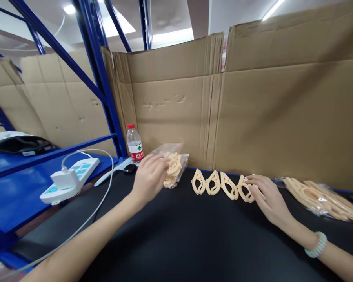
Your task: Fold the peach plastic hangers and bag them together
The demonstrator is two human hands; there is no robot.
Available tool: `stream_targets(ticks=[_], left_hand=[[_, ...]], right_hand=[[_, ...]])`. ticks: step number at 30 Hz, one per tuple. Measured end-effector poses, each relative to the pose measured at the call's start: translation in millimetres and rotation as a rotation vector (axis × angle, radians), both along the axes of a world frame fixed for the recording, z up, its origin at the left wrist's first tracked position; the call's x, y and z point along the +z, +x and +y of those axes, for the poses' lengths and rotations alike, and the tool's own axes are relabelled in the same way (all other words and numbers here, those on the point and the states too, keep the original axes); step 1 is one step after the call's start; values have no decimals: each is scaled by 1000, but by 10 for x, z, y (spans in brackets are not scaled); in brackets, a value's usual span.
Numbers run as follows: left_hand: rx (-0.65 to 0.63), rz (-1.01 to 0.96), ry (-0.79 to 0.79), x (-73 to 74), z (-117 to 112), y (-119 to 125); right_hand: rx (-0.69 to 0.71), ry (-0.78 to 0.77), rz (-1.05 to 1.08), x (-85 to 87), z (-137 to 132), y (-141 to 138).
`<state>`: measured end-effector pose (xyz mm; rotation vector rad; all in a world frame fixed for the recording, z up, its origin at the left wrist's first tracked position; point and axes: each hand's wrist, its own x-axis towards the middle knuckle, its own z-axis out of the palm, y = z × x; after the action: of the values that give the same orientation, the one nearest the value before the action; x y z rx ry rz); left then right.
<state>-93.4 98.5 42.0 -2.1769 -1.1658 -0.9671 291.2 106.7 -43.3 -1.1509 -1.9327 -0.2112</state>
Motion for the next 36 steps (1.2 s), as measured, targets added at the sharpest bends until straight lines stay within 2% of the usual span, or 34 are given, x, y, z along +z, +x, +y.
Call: stream_targets(ticks=[1,3,5,7,9,12,15,18,21,25,31,34,36], left_hand=[[-78,60,-11,2,-103,92],[-358,273,-75,-19,-328,293],[-577,443,-201,-77,-530,484],[-742,509,-362,-158,-664,633],[-849,547,-492,-239,-714,729],[-862,563,-590,-322,-682,791],[-814,516,-603,-360,-640,796],[-816,516,-549,-396,-644,777],[-848,497,-451,-448,-661,757],[-930,384,-377,-480,-679,765],[-1116,270,-452,-404,-691,757],[-1080,109,-432,-420,-619,697],[-964,-17,-444,-447,-555,660]], right_hand=[[-7,9,72,11,12,16],[-33,29,192,58,25,39],[-51,39,286,141,11,43],[-34,42,363,259,-48,12],[6,40,400,395,-155,-63],[97,-38,297,582,-384,-247],[291,-291,-121,672,-606,-444],[359,-497,-469,630,-706,-534],[348,-615,-587,518,-648,-489],[380,-590,-586,403,-479,-348],[450,-510,-621,345,-368,-235],[469,-426,-575,346,-360,-236],[463,-350,-523,380,-371,-249]])
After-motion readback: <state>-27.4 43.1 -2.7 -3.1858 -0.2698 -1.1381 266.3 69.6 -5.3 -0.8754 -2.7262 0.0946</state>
